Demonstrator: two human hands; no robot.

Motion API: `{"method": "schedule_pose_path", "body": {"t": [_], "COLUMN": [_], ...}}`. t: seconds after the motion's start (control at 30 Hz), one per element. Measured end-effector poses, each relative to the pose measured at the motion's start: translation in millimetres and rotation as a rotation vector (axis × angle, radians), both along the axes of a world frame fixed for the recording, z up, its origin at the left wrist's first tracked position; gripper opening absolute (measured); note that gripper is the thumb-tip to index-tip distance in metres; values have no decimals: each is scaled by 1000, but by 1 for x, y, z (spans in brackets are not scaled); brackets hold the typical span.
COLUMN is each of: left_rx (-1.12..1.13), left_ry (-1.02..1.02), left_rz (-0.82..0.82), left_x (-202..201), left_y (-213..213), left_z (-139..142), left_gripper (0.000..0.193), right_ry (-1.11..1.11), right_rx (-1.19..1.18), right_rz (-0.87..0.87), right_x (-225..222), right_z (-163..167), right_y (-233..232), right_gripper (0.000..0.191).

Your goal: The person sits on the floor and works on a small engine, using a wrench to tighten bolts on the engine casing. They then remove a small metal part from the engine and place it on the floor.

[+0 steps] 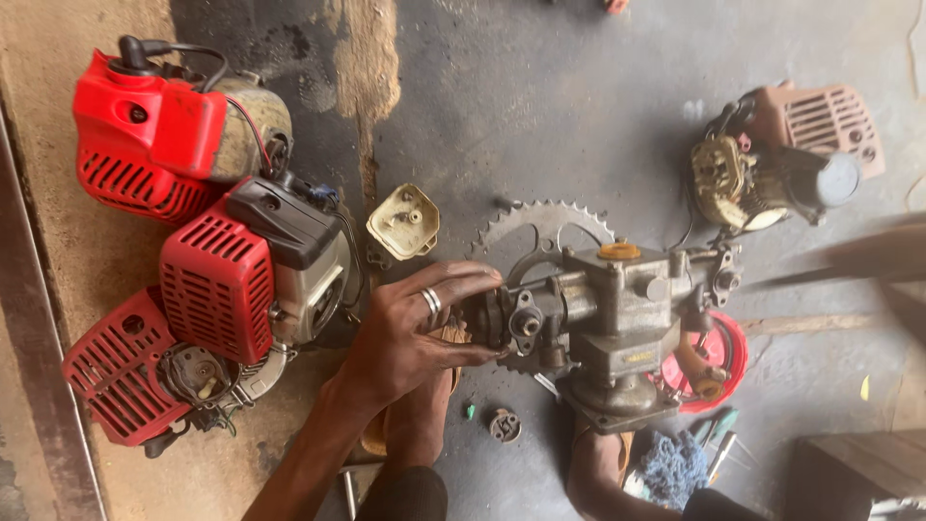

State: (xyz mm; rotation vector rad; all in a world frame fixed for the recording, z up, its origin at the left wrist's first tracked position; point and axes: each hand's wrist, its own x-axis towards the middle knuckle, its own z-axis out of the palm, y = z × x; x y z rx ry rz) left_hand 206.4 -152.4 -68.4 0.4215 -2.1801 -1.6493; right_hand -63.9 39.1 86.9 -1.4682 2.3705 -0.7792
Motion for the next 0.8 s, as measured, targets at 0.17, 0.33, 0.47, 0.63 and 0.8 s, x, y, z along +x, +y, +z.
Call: {"method": "schedule_pose_path", "body": {"t": [0.17,0.33,0.47,0.63,0.8], "left_rx": [-50,52,201,334,423], "left_ry": [4,-41,-155,-57,31], "left_rz": [-24,56,102,109,134], "left_x": [-10,-9,-3,0,4], "left_y": [-11,-14,-6,2,15], "left_z": [4,11,12,-2,-16], "left_gripper": [70,85,89,98,90], "right_ry": [-263,-368,-294,-383,-412], "right_rx": [5,32,32,81,224], "right_rz": [594,901,998,1007,1068], "right_x": [37,65,71,68,79], "right_z": [5,-29,-42,-46,-54], "right_y": [-90,-145,-170,-183,-198], "right_gripper": [19,21,21,17,22]}}
